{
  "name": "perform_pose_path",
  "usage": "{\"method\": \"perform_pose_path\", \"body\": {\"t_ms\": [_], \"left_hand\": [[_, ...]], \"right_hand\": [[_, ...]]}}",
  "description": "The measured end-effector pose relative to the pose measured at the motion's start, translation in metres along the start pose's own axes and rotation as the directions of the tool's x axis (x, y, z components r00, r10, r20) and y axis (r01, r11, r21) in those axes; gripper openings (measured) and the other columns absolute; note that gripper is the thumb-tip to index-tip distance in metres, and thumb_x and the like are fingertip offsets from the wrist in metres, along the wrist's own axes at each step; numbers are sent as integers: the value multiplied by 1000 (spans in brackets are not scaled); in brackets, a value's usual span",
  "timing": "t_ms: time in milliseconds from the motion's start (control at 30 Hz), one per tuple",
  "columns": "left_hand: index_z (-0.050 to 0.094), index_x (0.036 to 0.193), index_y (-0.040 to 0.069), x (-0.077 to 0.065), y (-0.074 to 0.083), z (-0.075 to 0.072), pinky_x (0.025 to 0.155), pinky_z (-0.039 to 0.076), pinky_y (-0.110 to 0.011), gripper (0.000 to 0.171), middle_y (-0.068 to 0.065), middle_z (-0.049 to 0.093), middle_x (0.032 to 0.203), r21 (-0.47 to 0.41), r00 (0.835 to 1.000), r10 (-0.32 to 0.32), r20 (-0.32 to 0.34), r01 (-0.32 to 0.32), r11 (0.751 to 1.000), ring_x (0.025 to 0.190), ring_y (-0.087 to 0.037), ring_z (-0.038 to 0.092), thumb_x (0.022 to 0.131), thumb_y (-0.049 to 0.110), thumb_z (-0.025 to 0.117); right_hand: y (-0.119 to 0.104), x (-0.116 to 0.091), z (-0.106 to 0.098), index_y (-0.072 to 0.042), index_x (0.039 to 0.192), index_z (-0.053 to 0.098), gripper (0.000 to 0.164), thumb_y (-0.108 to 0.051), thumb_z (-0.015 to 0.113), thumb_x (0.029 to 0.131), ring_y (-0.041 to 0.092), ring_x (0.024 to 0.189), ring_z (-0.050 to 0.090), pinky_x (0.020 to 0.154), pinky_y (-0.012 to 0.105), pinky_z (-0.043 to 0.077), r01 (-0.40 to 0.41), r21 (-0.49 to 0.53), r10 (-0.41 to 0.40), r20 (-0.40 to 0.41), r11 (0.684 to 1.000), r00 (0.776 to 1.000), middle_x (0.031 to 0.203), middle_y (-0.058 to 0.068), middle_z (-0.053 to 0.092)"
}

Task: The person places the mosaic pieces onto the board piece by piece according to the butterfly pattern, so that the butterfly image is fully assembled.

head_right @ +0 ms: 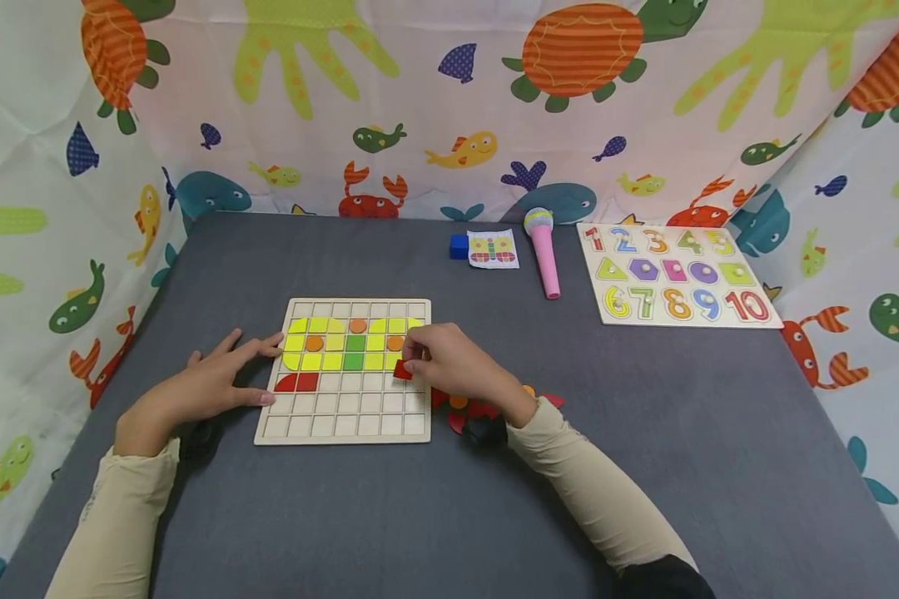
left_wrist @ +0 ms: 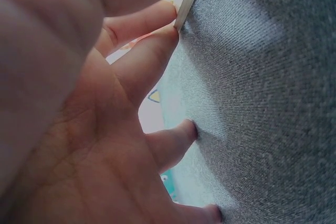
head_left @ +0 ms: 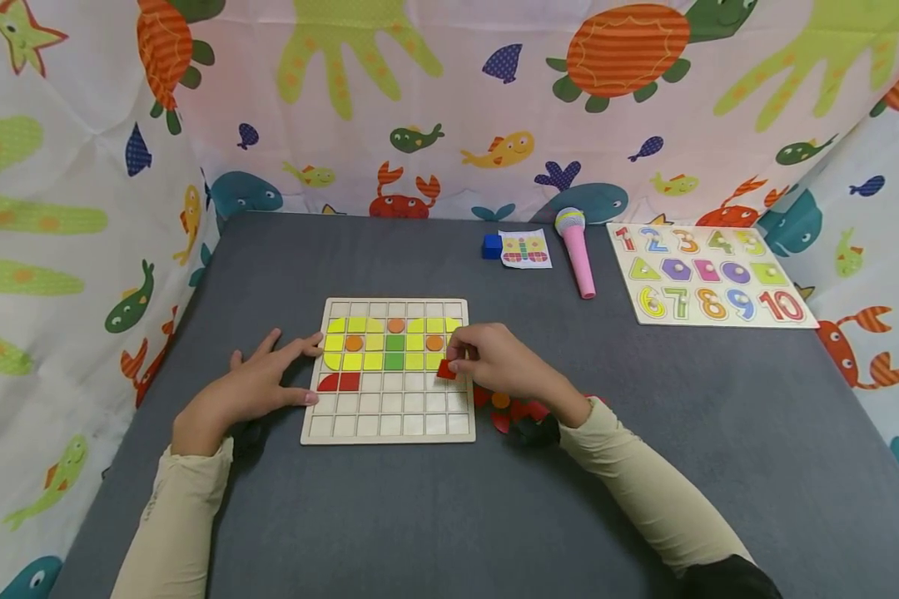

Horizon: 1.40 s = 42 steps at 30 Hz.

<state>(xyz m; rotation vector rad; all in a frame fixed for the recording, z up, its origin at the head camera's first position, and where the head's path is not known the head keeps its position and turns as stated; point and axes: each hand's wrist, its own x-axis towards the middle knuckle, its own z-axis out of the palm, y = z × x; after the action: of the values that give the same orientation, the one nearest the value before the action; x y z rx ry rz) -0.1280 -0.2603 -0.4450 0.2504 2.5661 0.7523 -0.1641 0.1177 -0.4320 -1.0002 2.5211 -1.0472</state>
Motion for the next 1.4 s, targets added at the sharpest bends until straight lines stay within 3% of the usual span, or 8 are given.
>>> {"method": "perform_pose_path", "body": {"t_ms": [267,600,967,1400], "left_hand": [[44,161,16,0,0,0,108,-10,-88,84,-24,23,174,-5,1000,3,4,-3,1000,158,-57,-7,92,37,87],[43,162,17,0,3,-1,108,-9,-88,84,-23,23,174,5,1000,9,7,-9,1000,158,-56,-6,93,39,85],[40,164,19,3,-2,1,108,-8,-89,91,-23,27,173,12,1000,23,2,-23,1000,159,-55,-5,90,48,85],[37,166,17,0,1,-2,108,-8,-88,89,-24,25,173,22,1000,-2,14,2,1000,159,-56,-6,94,39,85]], "right_hand": [[-24,37,25,-7,95,72,6,-6,74,101,14,74,55,67,27,46,72,-14,-71,66,997,995,81,-4,64],[-40,67,49,-9,91,72,11,-1,73,98,16,74,57,70,26,47,142,-33,-139,84,989,987,85,-1,68],[-45,77,62,-7,91,74,11,0,72,100,15,71,57,69,26,46,124,-92,-109,152,988,982,78,-2,66],[-48,84,68,-9,86,69,18,3,67,99,16,73,54,73,27,43,156,-201,-126,152,967,980,76,0,61]]}}
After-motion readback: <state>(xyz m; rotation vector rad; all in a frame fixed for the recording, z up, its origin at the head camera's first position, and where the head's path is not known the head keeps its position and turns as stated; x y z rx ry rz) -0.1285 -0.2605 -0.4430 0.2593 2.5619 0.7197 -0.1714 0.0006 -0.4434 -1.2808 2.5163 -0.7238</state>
